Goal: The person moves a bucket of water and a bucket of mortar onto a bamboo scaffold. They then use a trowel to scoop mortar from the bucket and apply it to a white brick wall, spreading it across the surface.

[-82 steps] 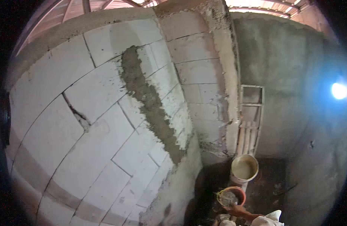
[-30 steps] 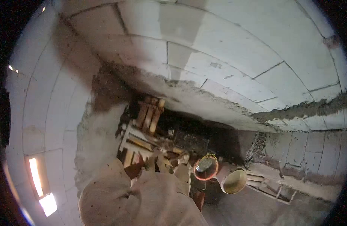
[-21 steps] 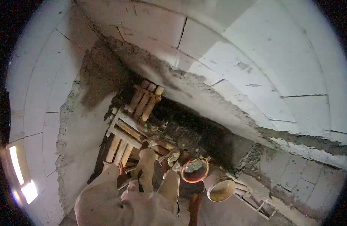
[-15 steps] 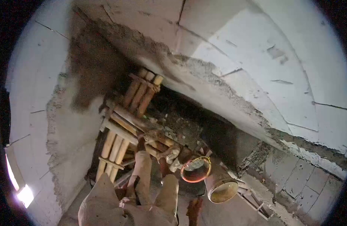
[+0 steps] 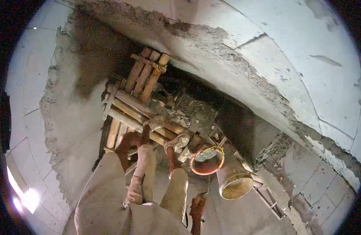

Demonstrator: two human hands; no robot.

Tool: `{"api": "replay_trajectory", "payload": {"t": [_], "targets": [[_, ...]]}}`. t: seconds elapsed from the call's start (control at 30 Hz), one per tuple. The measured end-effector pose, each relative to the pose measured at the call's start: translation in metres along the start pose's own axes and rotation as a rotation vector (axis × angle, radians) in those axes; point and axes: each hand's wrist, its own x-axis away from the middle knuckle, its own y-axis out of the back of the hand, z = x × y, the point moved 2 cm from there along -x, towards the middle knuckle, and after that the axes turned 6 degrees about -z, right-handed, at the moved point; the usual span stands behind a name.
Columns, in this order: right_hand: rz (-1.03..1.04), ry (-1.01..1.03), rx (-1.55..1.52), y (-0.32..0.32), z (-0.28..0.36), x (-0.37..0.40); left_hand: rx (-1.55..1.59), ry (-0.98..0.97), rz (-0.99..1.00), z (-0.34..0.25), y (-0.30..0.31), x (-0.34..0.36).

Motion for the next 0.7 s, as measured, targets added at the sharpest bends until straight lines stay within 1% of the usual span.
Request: {"api": "replay_trajectory", "payload": {"t": [0.07, 0.1, 0.13, 0.17, 0.2, 0.27, 0.3, 0.33, 0.37, 0.4, 0.43, 0.47, 0.5, 0.53, 0.57, 0.6, 0.63, 0.67, 0.7], "targets": [[-0.040, 0.089, -0.088, 0.005, -0.001, -0.008, -0.074, -0.020, 0.020, 0.000, 0.036, -0.029], [-0.021, 0.085, -0.103, 0.003, -0.001, -0.013, -0.152, -0.062, -0.025, 0.002, 0.055, -0.042], [-0.086, 0.035, -0.194, 0.003, -0.001, -0.018, -0.265, -0.175, -0.360, 0.013, 0.055, -0.057], [-0.155, -0.015, -0.281, 0.005, 0.005, -0.016, -0.499, -0.222, -0.431, 0.010, 0.082, -0.064], [-0.149, -0.013, -0.295, 0.007, 0.011, -0.012, -0.510, -0.222, -0.440, 0.006, 0.099, -0.057], [-0.112, 0.099, -0.227, 0.007, 0.029, 0.000, -0.520, -0.283, -0.463, -0.014, 0.150, -0.037], [-0.126, 0.095, -0.251, 0.004, 0.035, 0.005, -0.528, -0.368, -0.696, -0.009, 0.136, -0.023], [-0.134, 0.108, -0.268, 0.000, 0.034, 0.011, -0.204, -0.233, -0.564, -0.017, 0.132, -0.001], [-0.157, 0.110, -0.287, -0.003, 0.031, 0.018, 0.272, -0.252, -0.485, -0.013, 0.106, 0.022], [-0.462, 0.696, 0.152, -0.002, 0.015, 0.005, 0.396, -0.145, -0.373, 0.009, 0.035, 0.040], [-0.456, 0.621, 0.222, -0.003, 0.022, 0.016, 0.388, -0.147, -0.254, 0.014, -0.001, 0.087], [-0.446, 0.548, 0.295, -0.003, 0.026, 0.027, 0.331, -0.206, -0.124, 0.023, -0.031, 0.136], [-0.151, -0.088, -0.131, 0.000, 0.067, 0.046, 0.289, -0.267, -0.003, 0.038, -0.063, 0.169], [-0.222, 0.077, 0.057, 0.001, 0.063, 0.042, 0.291, -0.323, 0.112, 0.056, -0.080, 0.184], [-0.277, 0.232, 0.262, 0.002, 0.047, 0.033, 0.345, -0.267, 0.309, 0.059, -0.068, 0.180], [-0.322, 0.281, 0.327, -0.005, 0.003, 0.013, 0.382, -0.195, 0.498, 0.063, -0.056, 0.176], [-0.346, 0.243, 0.387, -0.010, -0.009, 0.006, 0.774, -0.170, 0.615, 0.072, -0.050, 0.166], [-0.369, 0.205, 0.446, -0.014, -0.019, 0.000, 0.582, -0.290, 0.556, 0.048, -0.021, 0.162], [-0.368, 0.081, 0.502, -0.005, -0.001, -0.009, 0.387, -0.401, 0.485, 0.016, 0.018, 0.161]]}}
